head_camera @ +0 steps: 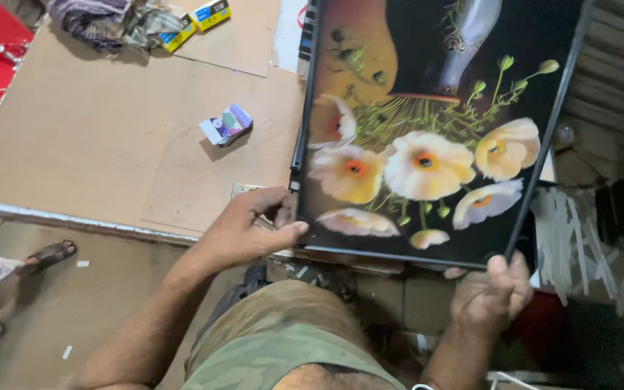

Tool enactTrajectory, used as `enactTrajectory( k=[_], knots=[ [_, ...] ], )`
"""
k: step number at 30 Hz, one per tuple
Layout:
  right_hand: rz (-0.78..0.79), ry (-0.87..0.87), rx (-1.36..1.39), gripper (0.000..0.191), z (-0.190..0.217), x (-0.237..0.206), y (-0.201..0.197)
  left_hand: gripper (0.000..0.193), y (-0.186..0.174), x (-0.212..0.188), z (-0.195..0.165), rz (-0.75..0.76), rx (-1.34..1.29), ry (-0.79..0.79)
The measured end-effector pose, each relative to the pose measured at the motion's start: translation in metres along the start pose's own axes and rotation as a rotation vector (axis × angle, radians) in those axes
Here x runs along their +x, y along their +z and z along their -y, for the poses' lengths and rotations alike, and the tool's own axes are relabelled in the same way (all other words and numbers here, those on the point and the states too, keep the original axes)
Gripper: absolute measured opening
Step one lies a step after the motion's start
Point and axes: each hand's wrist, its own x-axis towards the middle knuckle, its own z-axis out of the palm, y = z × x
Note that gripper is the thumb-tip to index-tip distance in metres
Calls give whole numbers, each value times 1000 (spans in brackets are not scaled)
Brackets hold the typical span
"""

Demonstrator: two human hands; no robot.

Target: The person peels white paper corner protectors and presses them onto the corners of framed pictures at a work table, using a hand stapler to secure them. They work through several frames one at a time, repositioning each frame on the table between corners.

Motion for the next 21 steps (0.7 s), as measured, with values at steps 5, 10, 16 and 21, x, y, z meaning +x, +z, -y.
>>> enactTrajectory(
  k=[5, 10, 16, 21],
  knots=[
    [357, -69, -378, 28, -52, -45, 38, 27, -83, -35, 17, -454, -406, 83],
    [990, 184, -641, 32, -107, -55, 112, 27, -186, -111, -14, -787, 127, 298],
    [1173, 20, -890, 37, -168, -64, 196, 35, -235, -165, -1, -759, 498, 242],
    [968, -158, -1093, 55, -271, -56, 304, 42, -308, -142, 48, -737, 424, 267]
  ],
)
